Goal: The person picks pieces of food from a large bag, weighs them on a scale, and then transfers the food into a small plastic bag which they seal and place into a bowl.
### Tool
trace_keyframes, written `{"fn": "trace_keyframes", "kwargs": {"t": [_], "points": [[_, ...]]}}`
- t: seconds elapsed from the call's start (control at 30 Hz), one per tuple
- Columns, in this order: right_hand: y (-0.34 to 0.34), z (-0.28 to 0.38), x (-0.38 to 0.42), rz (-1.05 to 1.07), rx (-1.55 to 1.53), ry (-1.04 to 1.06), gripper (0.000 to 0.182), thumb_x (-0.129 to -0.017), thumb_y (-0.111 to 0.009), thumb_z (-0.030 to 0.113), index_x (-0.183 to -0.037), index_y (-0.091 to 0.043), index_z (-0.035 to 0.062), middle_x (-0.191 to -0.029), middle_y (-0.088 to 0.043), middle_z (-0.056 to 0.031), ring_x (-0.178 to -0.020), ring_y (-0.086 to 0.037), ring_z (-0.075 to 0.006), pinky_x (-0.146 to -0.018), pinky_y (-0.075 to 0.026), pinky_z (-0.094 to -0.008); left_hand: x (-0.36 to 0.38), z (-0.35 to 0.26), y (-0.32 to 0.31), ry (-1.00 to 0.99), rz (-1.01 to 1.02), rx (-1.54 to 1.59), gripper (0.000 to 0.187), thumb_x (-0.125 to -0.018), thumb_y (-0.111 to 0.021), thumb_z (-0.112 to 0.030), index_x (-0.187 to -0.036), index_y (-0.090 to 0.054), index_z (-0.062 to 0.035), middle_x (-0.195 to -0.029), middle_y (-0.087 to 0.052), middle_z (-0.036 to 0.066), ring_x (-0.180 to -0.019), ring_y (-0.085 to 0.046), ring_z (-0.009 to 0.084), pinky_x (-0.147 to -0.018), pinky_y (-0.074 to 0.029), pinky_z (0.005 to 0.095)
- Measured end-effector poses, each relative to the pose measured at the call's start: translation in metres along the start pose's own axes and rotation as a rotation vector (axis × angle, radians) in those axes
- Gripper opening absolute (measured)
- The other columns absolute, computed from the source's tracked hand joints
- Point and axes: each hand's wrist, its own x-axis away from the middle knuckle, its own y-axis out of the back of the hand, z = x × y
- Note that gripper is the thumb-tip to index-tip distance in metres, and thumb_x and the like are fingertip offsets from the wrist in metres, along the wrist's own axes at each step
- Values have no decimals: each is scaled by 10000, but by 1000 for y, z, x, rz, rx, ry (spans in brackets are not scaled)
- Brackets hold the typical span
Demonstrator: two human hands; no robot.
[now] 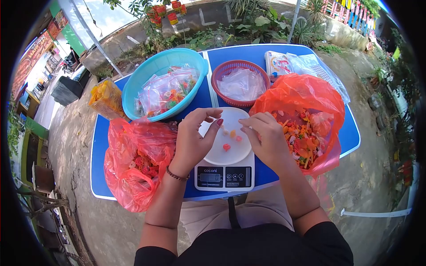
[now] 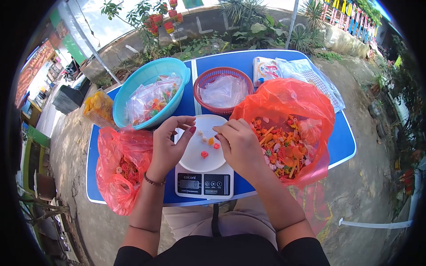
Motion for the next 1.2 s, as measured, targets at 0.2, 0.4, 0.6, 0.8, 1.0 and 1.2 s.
{"fn": "trace_keyframes", "kwargs": {"t": [0.2,0.4,0.6,0.8,1.0,1.2], "points": [[4,-23,-41,81,157,91,170,-890,-653,-5,-1033,-744,-26,-969,-718,-176,-933,-678,-342,-831,-538,-426,-41,17,-18,-135,25,-197,240,-870,-736,-37,-1110,-735,-28,-1040,-745,141,-978,-700,269,-891,-529,376],[-20,-97,-99,38,11,-136,248,-897,-610,-24,-1121,-714,-40,-927,-728,-237,-888,-719,-395,-812,-548,-463,-95,44,-47,-49,71,-95,229,-896,-656,-1,-1115,-721,-4,-1029,-758,154,-885,-734,259,-791,-573,363],[-32,-95,-123,193,194,-142,283,-847,-628,-43,-1105,-734,3,-1013,-726,-247,-981,-703,-405,-871,-544,-462,-110,48,-62,82,139,-9,218,-942,-606,-4,-1136,-697,39,-1015,-770,178,-850,-765,234,-772,-602,332],[-33,-91,-117,-33,39,-87,261,-848,-624,-63,-1078,-742,-23,-986,-744,-220,-899,-736,-360,-813,-577,-401,-102,47,-54,292,189,276,251,-1022,-575,-105,-1181,-656,71,-1036,-758,181,-872,-764,239,-788,-619,333],[-12,-49,-82,-154,-393,-123,230,-942,-616,-98,-1154,-703,-76,-1079,-755,-146,-955,-745,-172,-852,-591,-286,-74,21,-33,734,356,1111,706,-1078,-409,-536,-1276,-592,116,-1179,-709,242,-1060,-730,295,-962,-588,395],[-21,-22,-36,-196,-458,12,250,-849,-726,-94,-1095,-725,-50,-991,-758,-126,-895,-756,-169,-785,-600,-266,-52,20,-29,708,358,1591,765,-1032,-451,-645,-1243,-601,75,-1168,-697,224,-1049,-720,285,-1016,-559,400]]}}
